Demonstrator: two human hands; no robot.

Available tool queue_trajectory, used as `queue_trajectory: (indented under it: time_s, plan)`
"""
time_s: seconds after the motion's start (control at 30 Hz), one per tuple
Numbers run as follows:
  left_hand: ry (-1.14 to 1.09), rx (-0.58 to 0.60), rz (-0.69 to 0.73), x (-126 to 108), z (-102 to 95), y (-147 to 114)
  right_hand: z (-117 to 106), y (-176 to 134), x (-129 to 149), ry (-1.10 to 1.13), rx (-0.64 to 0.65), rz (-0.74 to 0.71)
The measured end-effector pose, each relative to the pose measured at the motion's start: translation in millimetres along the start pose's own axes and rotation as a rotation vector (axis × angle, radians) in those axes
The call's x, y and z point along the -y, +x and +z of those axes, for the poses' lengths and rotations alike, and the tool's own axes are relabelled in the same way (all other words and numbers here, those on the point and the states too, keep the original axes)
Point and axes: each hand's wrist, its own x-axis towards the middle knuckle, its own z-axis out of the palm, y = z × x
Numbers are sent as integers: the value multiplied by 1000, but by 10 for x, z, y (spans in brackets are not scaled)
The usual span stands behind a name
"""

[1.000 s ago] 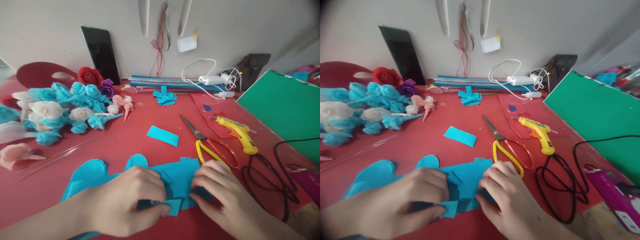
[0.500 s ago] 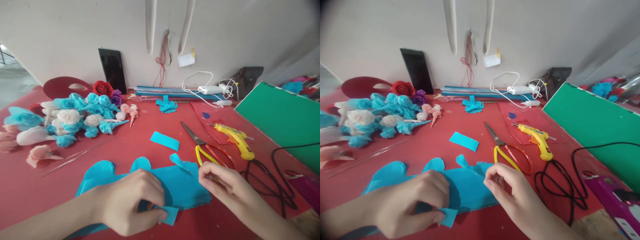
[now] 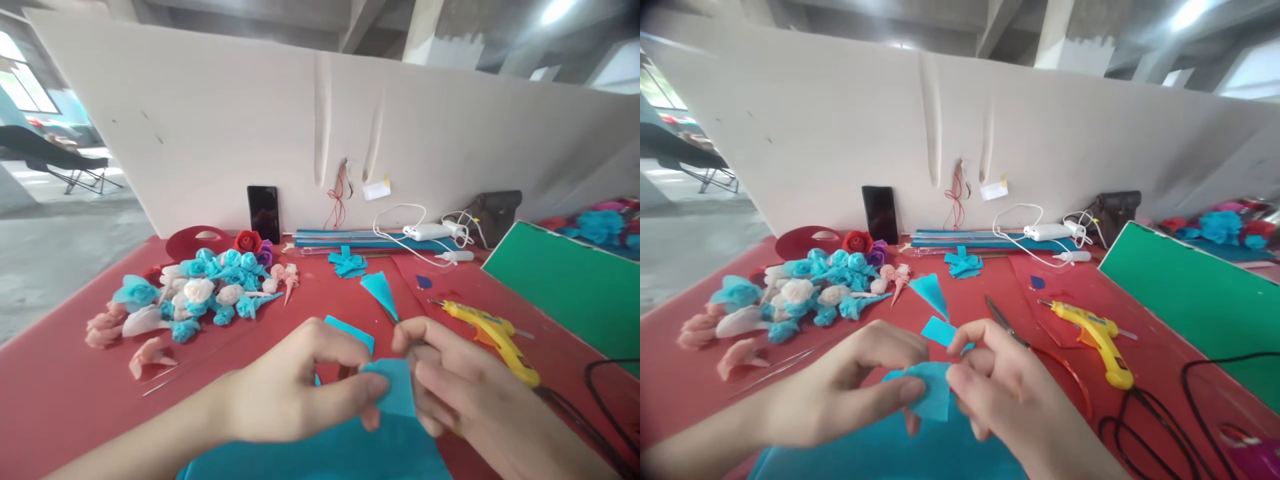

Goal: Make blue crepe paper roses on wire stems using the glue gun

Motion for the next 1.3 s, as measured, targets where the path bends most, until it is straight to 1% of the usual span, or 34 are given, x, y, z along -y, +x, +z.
queue_trajectory:
  time_s: [0.07, 0.13, 0.17, 0.3, 0.37, 0.47, 0.57, 0.63, 0.7, 0.8, 0.9, 0.97, 1.07, 1.23, 1.3]
  plan:
    - [13, 9, 8, -19, -16, 23, 75, 49, 46, 6, 20, 19]
    - [-19, -27, 10, 16, -2, 37, 119, 81, 46, 32, -1, -19]
    - [-47, -79, 12, 44, 14, 43, 130, 92, 35, 54, -20, -41]
    - [-149, -393, 17, 155, 111, 74, 149, 123, -12, 149, -118, -122]
    - [-196, -480, -4, 184, 166, 91, 163, 143, -23, 190, -160, -160]
    - [-266, -551, 9, 193, 241, 111, 179, 181, -46, 187, -161, -180]
    - [-322, -578, 11, 180, 281, 128, 166, 202, -84, 142, -185, -180]
    - [-341, -596, -25, 170, 272, 137, 144, 197, -103, 70, -199, -215]
    - [-376, -626, -79, 165, 233, 142, 125, 181, -111, -74, -215, -280]
    - [-464, -670, -147, 160, 141, 140, 121, 159, -110, -319, -307, -371]
    - [-508, -699, -188, 141, 50, 134, 130, 147, -109, -428, -360, -437]
    - [-505, -690, -217, 122, 7, 130, 129, 145, -112, -502, -343, -490]
    - [-483, -638, -222, 104, -27, 121, 126, 153, -115, -622, -315, -543]
    - [-506, -588, -203, 104, -19, 103, 147, 197, -100, -688, -407, -500]
    - [-526, -585, -202, 99, -8, 99, 153, 216, -93, -689, -419, -485]
